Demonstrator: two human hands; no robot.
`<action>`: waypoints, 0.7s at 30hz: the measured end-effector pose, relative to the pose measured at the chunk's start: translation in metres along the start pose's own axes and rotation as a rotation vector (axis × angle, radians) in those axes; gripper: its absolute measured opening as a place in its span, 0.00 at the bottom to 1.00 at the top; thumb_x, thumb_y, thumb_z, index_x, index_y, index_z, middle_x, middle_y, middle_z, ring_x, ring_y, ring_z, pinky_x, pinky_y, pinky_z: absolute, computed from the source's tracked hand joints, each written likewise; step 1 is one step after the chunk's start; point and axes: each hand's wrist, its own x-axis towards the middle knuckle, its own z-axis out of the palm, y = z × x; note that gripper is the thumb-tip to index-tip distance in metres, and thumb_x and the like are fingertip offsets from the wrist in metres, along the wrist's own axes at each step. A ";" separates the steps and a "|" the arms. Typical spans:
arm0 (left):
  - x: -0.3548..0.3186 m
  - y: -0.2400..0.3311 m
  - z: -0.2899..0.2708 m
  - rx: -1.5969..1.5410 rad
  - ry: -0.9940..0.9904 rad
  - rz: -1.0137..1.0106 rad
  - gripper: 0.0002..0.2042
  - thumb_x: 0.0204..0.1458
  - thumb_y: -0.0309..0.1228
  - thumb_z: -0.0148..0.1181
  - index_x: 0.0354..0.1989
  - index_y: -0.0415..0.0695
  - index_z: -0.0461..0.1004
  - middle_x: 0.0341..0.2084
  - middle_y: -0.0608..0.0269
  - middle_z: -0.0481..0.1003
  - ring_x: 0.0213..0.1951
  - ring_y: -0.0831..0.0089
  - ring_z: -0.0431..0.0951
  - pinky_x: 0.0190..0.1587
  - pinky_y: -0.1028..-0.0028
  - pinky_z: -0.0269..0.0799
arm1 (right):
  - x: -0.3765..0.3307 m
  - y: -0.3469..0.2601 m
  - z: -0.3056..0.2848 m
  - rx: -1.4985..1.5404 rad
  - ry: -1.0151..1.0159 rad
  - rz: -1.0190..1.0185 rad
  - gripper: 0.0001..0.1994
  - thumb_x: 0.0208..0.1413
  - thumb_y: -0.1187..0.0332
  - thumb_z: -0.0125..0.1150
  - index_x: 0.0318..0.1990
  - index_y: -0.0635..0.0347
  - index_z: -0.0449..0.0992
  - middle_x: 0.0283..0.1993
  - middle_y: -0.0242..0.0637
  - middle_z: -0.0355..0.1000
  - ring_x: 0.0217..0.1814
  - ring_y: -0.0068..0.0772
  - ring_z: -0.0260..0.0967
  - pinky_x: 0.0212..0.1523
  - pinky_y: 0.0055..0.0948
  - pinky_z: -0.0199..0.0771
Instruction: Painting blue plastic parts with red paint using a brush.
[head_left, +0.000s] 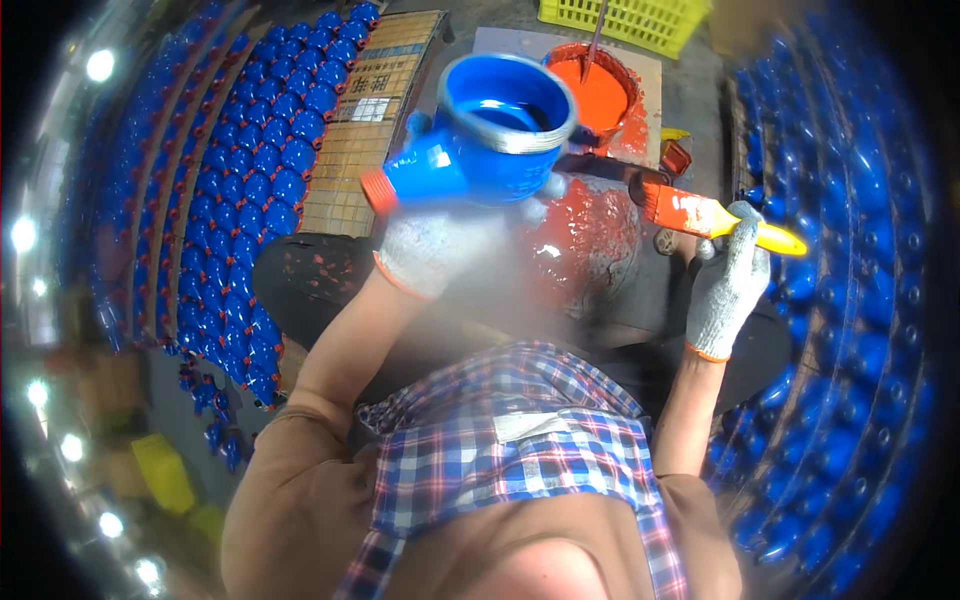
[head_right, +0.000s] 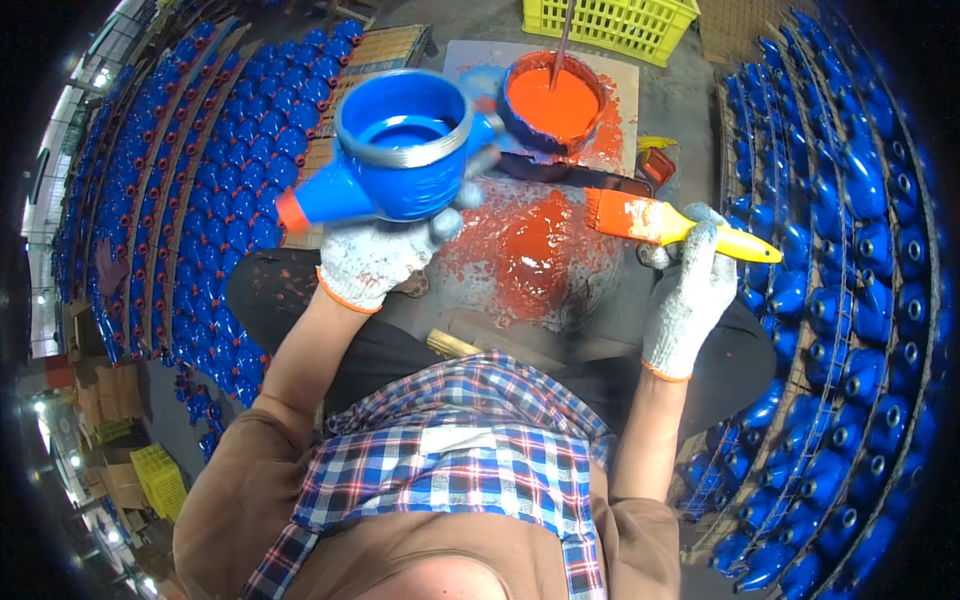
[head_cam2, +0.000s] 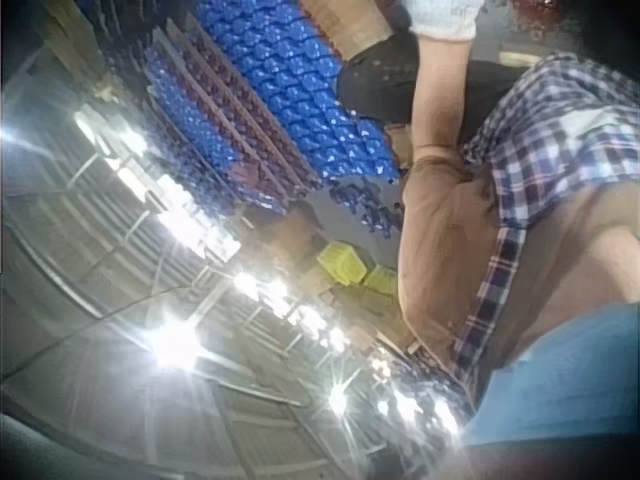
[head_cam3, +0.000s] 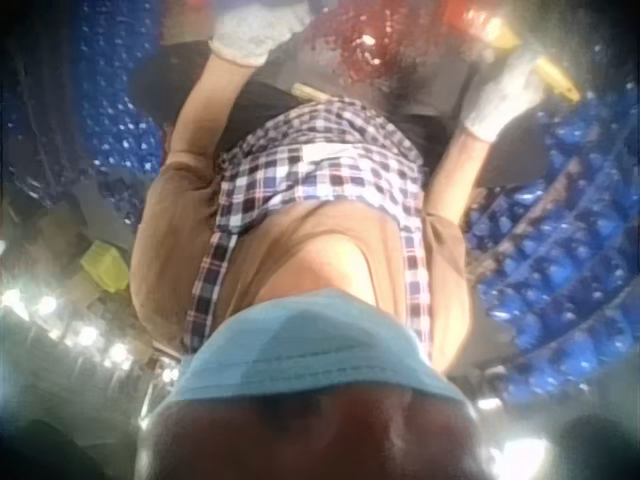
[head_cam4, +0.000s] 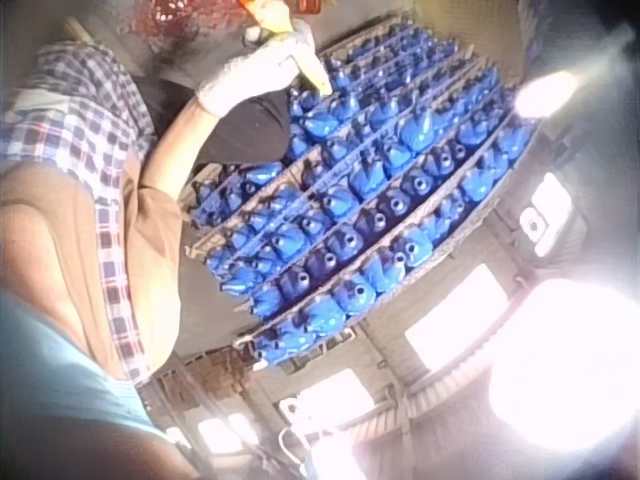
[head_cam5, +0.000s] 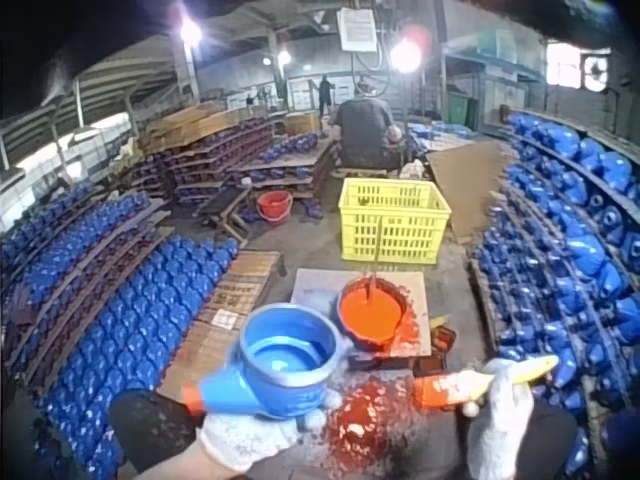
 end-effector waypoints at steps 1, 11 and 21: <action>0.002 0.001 -0.002 -0.053 0.010 -0.061 0.39 0.54 0.61 0.44 0.65 0.42 0.50 0.56 0.35 0.62 0.43 0.43 0.74 0.34 0.58 0.81 | 0.002 0.002 0.002 0.027 0.024 0.009 0.13 0.64 0.65 0.48 0.46 0.66 0.71 0.32 0.35 0.66 0.25 0.17 0.60 0.22 0.18 0.60; 0.022 0.027 -0.044 0.857 0.083 -0.119 0.29 0.56 0.52 0.47 0.60 0.46 0.60 0.48 0.51 0.72 0.39 0.58 0.79 0.28 0.61 0.80 | 0.079 0.059 0.037 -0.447 -0.144 -0.120 0.13 0.60 0.63 0.53 0.36 0.65 0.75 0.21 0.30 0.67 0.20 0.17 0.61 0.23 0.21 0.59; 0.025 0.016 -0.060 0.592 0.192 -0.233 0.31 0.51 0.39 0.59 0.62 0.45 0.55 0.52 0.54 0.68 0.50 0.60 0.74 0.48 0.55 0.76 | 0.131 0.151 0.067 -0.587 -0.147 -0.245 0.14 0.54 0.61 0.60 0.40 0.63 0.75 0.31 0.43 0.75 0.32 0.37 0.73 0.37 0.31 0.71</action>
